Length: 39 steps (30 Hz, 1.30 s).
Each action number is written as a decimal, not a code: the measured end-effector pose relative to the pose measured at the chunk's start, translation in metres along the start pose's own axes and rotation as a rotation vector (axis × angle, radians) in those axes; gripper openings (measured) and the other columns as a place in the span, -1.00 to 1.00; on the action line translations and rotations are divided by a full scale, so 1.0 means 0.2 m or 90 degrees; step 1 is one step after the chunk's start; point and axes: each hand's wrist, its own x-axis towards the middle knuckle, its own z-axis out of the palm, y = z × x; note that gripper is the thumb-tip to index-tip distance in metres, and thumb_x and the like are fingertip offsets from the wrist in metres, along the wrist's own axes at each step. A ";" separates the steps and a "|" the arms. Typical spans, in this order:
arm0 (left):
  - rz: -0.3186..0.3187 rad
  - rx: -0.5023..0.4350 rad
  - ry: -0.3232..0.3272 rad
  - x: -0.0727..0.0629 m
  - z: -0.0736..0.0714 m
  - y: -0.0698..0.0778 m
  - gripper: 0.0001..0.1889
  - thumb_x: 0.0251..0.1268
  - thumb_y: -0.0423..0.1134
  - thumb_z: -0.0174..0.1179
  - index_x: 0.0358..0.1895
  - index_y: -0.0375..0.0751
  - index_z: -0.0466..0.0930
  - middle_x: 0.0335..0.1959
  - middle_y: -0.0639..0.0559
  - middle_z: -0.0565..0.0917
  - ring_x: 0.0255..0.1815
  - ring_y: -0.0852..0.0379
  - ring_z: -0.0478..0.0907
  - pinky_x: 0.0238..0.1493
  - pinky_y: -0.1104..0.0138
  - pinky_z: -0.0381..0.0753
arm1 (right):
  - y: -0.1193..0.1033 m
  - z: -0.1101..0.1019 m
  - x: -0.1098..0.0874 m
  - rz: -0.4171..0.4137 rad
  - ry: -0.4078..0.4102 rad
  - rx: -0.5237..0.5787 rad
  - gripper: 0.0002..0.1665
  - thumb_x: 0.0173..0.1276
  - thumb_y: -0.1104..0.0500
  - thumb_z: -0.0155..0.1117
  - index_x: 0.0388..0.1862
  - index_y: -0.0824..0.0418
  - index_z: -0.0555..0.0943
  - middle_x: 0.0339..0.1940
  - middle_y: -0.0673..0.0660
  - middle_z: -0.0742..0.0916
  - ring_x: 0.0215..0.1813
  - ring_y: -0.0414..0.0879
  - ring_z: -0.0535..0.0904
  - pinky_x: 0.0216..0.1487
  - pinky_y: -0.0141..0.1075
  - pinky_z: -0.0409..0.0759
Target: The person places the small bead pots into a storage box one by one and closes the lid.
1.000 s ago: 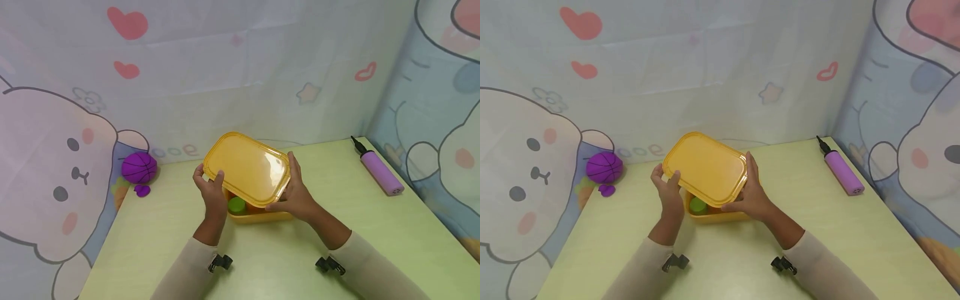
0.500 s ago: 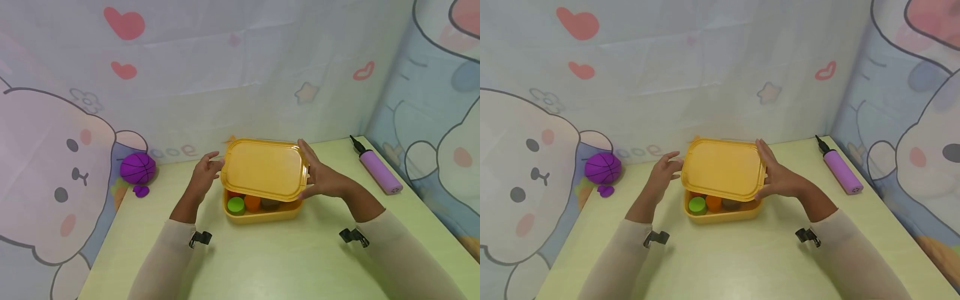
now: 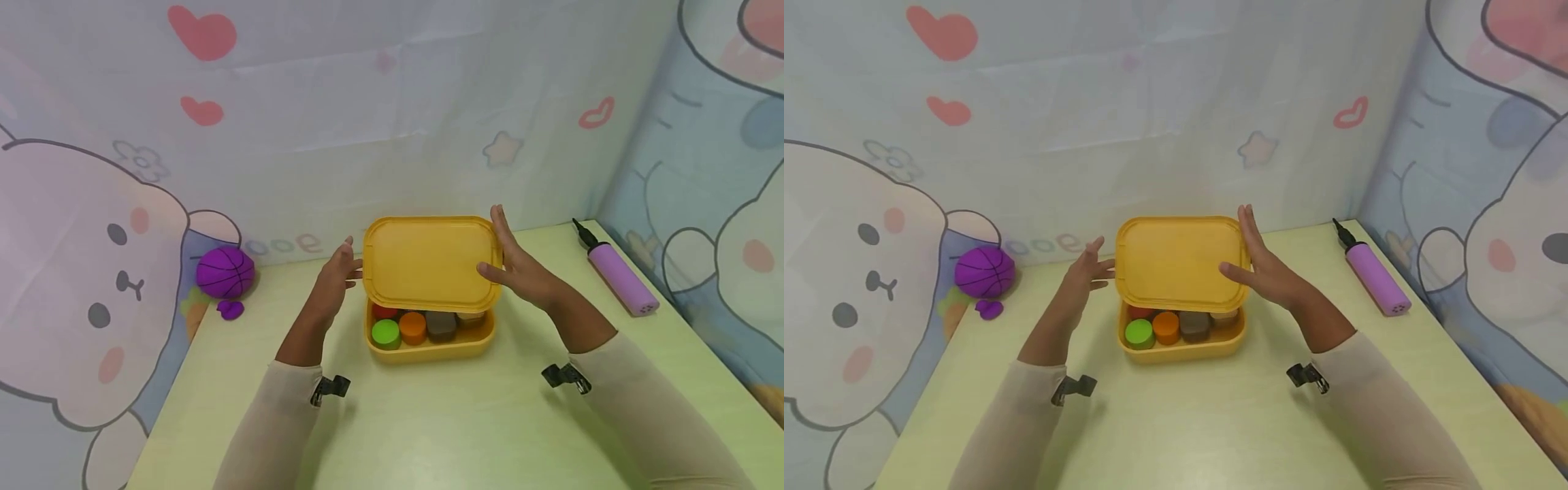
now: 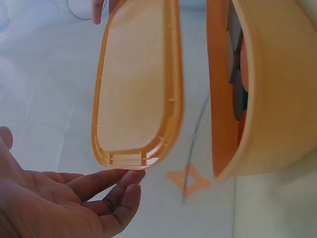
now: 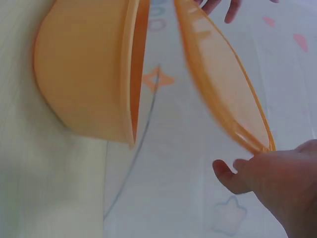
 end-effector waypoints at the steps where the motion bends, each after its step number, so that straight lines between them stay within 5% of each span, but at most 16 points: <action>1: 0.002 -0.009 -0.004 -0.01 0.00 0.01 0.11 0.48 0.69 -0.39 0.86 0.06 -0.25 0.63 -0.37 0.42 0.56 -0.37 0.46 0.65 -0.19 0.33 | -0.01 0.01 0.00 0.000 0.009 0.012 0.30 0.66 -0.20 0.26 0.78 -0.34 -0.58 0.78 -0.32 -0.49 0.82 -0.15 -0.68 0.80 0.31 -0.45; 9: 0.012 -0.055 -0.025 -0.04 0.01 0.04 0.42 0.05 0.89 -0.17 0.85 0.10 -0.36 0.67 -0.40 0.31 0.66 -0.43 0.38 0.72 -0.21 0.29 | -0.08 0.08 0.03 -0.016 0.090 0.066 0.18 0.67 -0.30 0.14 0.76 -0.47 -0.55 0.76 -0.40 -0.45 0.83 -0.18 -0.65 0.81 0.26 -0.47; 17: 0.047 -0.108 -0.023 -0.05 0.04 0.04 0.54 -0.02 0.86 -0.02 0.84 -0.19 -0.26 0.82 -0.28 0.05 0.80 -0.36 0.13 0.73 -0.25 0.19 | -0.14 0.16 0.04 0.049 0.150 0.041 0.16 0.69 -0.44 -0.06 0.81 -0.19 -0.56 0.80 -0.22 -0.48 0.83 -0.09 -0.68 0.80 0.27 -0.54; 23: 0.078 -0.076 0.030 -0.08 0.07 0.02 0.22 0.29 0.71 -0.02 0.61 -0.32 0.11 0.61 -0.34 0.21 0.78 -0.31 0.13 0.75 -0.29 0.16 | -0.20 0.20 0.04 0.120 0.147 0.008 0.15 0.66 -0.54 -0.29 0.84 -0.06 -0.51 0.78 -0.12 -0.56 0.84 0.13 -0.67 0.75 0.42 -0.48; 29: 0.071 -0.036 0.060 -0.10 0.08 0.00 -0.34 0.75 0.16 0.06 0.50 -0.32 0.18 0.67 -0.29 0.25 0.74 -0.33 0.29 0.72 -0.25 0.26 | -0.26 0.24 0.00 0.188 0.138 -0.028 0.14 0.69 -0.52 -0.24 0.88 0.03 -0.39 0.83 0.04 -0.47 0.87 0.37 -0.37 0.76 0.46 -0.18; 34: 0.073 0.012 0.080 -0.12 0.09 -0.04 -0.40 0.69 -0.01 0.23 0.43 -0.41 0.28 0.71 -0.20 0.24 0.73 -0.31 0.31 0.70 -0.17 0.35 | -0.23 0.25 -0.05 0.226 0.126 -0.072 0.14 0.70 -0.40 0.05 0.88 0.19 -0.14 0.87 0.26 -0.27 0.84 0.45 -0.05 0.75 0.35 0.13; 39: 0.086 0.047 0.072 -0.14 0.09 -0.09 -0.35 0.56 -0.03 0.38 0.43 -0.33 0.31 0.73 -0.21 0.20 0.79 -0.23 0.19 0.76 -0.12 0.25 | -0.16 0.26 -0.09 0.211 0.108 -0.079 0.17 0.65 -0.28 0.27 0.85 0.29 -0.05 0.87 0.33 -0.18 0.85 0.38 -0.03 0.74 0.22 0.22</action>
